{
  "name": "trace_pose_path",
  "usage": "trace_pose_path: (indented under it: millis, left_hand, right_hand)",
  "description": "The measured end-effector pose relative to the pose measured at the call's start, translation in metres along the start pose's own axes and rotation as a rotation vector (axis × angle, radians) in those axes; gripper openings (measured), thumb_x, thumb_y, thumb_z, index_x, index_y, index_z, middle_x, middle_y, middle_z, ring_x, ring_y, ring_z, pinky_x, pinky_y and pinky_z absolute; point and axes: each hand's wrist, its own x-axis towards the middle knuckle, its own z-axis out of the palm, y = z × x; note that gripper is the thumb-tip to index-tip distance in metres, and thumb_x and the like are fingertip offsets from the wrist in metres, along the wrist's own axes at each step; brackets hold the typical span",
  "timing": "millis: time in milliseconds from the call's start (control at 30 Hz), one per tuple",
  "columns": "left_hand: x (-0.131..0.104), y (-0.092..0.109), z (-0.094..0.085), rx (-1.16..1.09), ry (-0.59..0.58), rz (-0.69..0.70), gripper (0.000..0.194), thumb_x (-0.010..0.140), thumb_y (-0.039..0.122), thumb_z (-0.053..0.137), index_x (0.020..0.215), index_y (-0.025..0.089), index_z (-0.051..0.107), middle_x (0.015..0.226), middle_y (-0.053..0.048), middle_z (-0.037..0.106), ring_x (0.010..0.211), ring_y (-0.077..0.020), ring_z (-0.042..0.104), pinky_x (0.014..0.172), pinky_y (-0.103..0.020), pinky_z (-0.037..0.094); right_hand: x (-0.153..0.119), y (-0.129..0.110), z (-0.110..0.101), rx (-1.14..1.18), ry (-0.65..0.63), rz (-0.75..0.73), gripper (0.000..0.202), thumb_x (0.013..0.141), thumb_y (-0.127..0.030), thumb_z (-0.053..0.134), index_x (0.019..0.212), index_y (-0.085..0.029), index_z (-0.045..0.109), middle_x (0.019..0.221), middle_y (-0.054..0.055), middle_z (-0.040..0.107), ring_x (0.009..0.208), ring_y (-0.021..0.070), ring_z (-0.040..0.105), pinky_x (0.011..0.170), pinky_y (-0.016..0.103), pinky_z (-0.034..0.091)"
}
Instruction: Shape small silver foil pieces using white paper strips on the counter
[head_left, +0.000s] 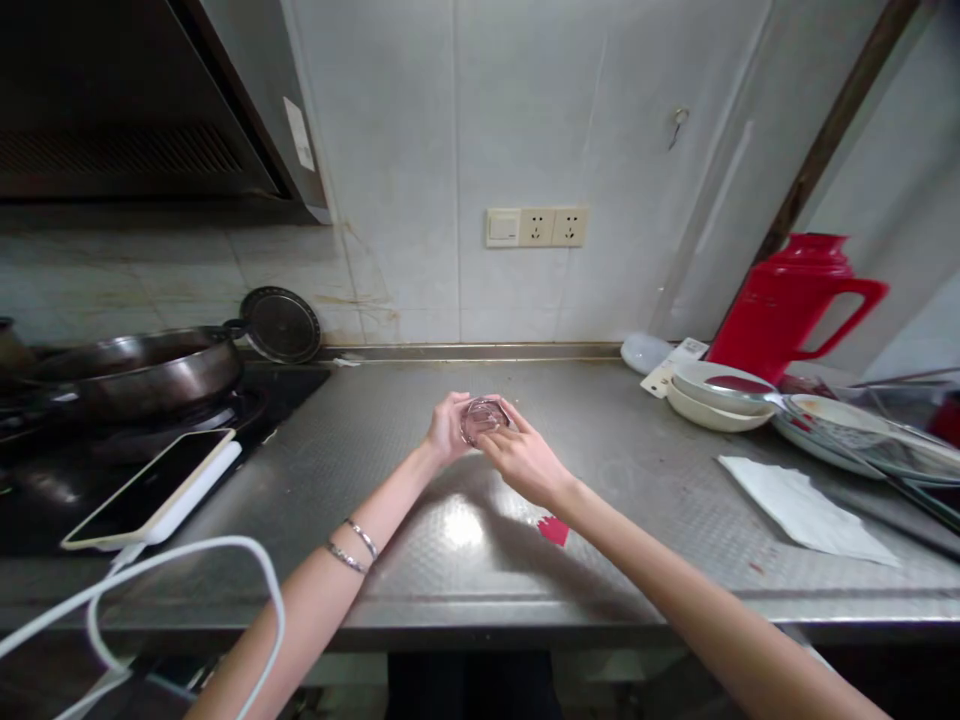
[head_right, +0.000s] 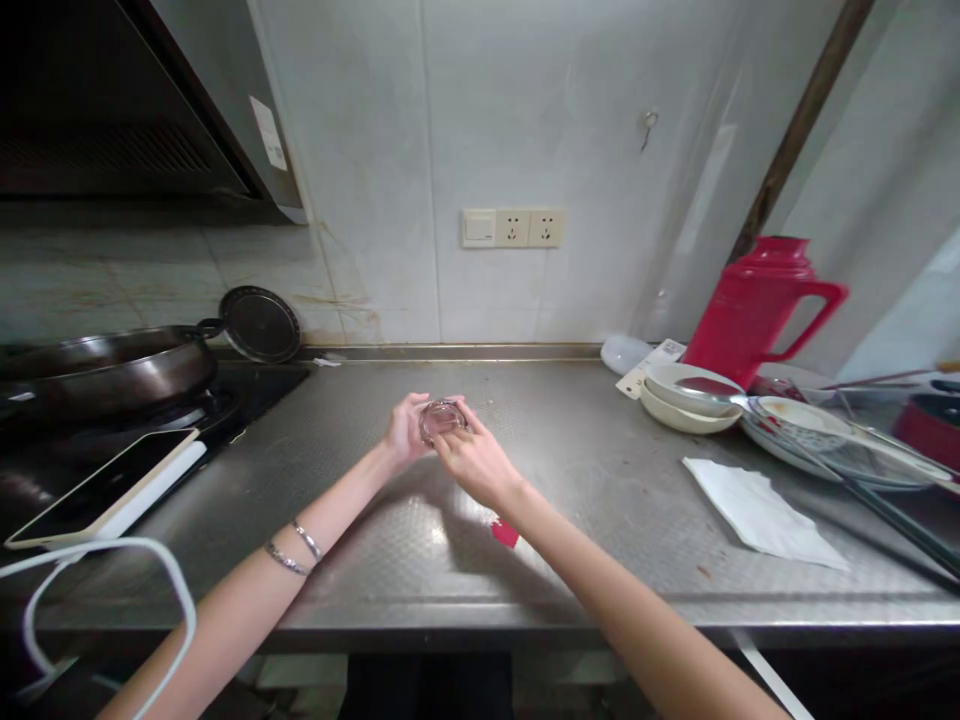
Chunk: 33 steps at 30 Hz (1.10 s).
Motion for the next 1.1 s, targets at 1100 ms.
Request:
trace_pose_path:
  millis: [1100]
  left_hand:
    - [0.005, -0.032, 0.014, 0.063, 0.349, 0.343, 0.032, 0.074, 0.044, 0.059, 0.073, 0.012, 0.061, 0.064, -0.004, 0.064, 0.056, -0.0122, 0.059, 0.054, -0.022, 0.041]
  right_hand:
    - [0.03, -0.013, -0.005, 0.715, -0.151, 0.785, 0.028, 0.082, -0.016, 0.036, 0.065, -0.016, 0.058, 0.065, 0.002, 0.06, 0.063, 0.0137, 0.055, 0.058, 0.021, 0.035]
